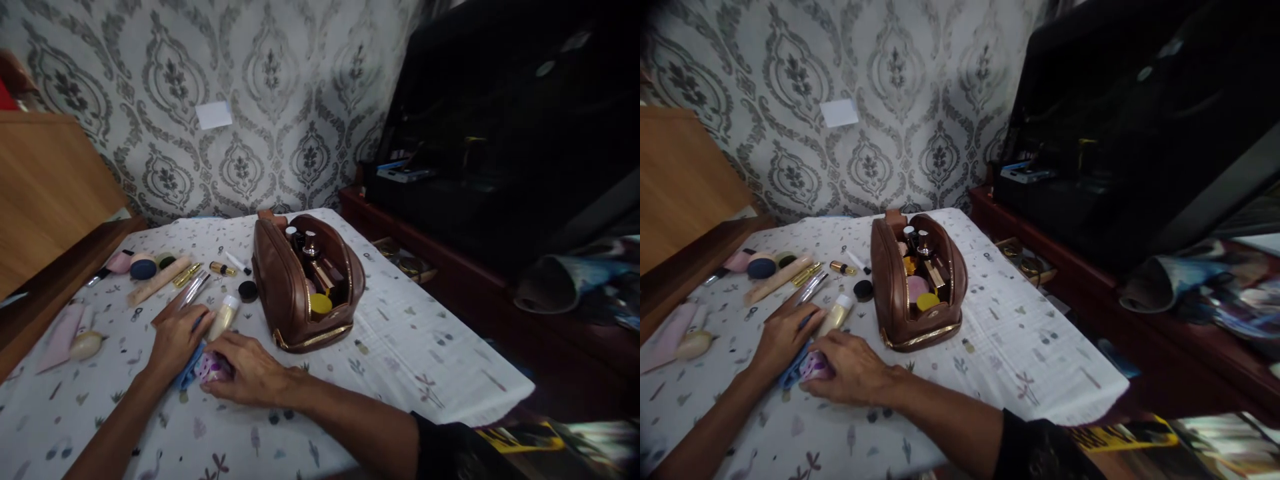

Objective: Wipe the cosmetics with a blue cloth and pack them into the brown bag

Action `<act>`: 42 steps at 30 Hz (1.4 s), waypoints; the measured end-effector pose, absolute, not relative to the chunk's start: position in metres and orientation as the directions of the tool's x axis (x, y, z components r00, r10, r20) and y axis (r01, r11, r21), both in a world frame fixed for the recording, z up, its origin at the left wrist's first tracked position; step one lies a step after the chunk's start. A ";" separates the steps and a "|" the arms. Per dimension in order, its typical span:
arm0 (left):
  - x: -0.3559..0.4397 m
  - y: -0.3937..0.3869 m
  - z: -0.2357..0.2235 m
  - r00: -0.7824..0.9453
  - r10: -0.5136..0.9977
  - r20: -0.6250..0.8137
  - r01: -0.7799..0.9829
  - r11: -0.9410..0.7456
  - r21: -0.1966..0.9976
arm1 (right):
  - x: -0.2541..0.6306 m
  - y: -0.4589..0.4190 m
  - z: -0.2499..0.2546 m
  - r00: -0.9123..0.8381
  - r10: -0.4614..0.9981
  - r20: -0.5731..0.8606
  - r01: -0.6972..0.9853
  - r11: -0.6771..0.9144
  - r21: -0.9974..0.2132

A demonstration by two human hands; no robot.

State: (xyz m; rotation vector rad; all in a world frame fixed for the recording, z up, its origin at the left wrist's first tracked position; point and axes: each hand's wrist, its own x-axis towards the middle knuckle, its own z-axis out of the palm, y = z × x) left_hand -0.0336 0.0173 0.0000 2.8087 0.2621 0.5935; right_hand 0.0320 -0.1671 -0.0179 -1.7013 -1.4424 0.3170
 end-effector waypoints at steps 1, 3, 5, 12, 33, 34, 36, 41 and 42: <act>-0.033 0.016 0.001 0.908 0.226 0.354 0.126 -0.951 0.284 | 0.032 -0.166 -0.020 0.302 0.894 0.330 0.678 0.042 -0.734; -0.031 0.016 0.003 0.925 0.231 0.300 0.141 -0.946 0.293 | 0.033 -0.164 -0.024 0.307 0.886 0.347 0.676 0.054 -0.735; -0.026 0.016 0.006 0.941 0.222 0.256 0.141 -0.944 0.299 | 0.034 -0.162 -0.027 0.315 0.874 0.371 0.676 0.068 -0.734; -0.004 0.005 0.018 0.977 0.153 0.152 0.132 -0.982 0.136 | 0.037 -0.163 -0.025 0.275 0.874 0.402 0.688 0.113 -0.717; -0.008 -0.006 0.023 0.706 0.591 0.390 -0.053 -0.506 0.861 | 0.046 -0.165 -0.017 0.614 0.693 0.376 0.447 0.087 -0.890; -0.009 -0.005 0.024 0.693 0.594 0.409 -0.060 -0.517 0.854 | 0.047 -0.165 -0.016 0.609 0.698 0.377 0.446 0.092 -0.890; -0.011 -0.002 0.024 0.685 0.600 0.414 -0.052 -0.527 0.849 | 0.047 -0.165 -0.015 0.598 0.716 0.361 0.415 0.109 -0.903; -0.015 0.007 0.020 0.669 0.623 0.405 -0.016 -0.533 0.846 | 0.045 -0.163 -0.015 0.590 0.765 0.258 0.205 0.168 -0.964; -0.015 0.008 0.019 0.658 0.633 0.408 -0.023 -0.525 0.851 | 0.045 -0.162 -0.016 0.588 0.775 0.231 0.155 0.172 -0.973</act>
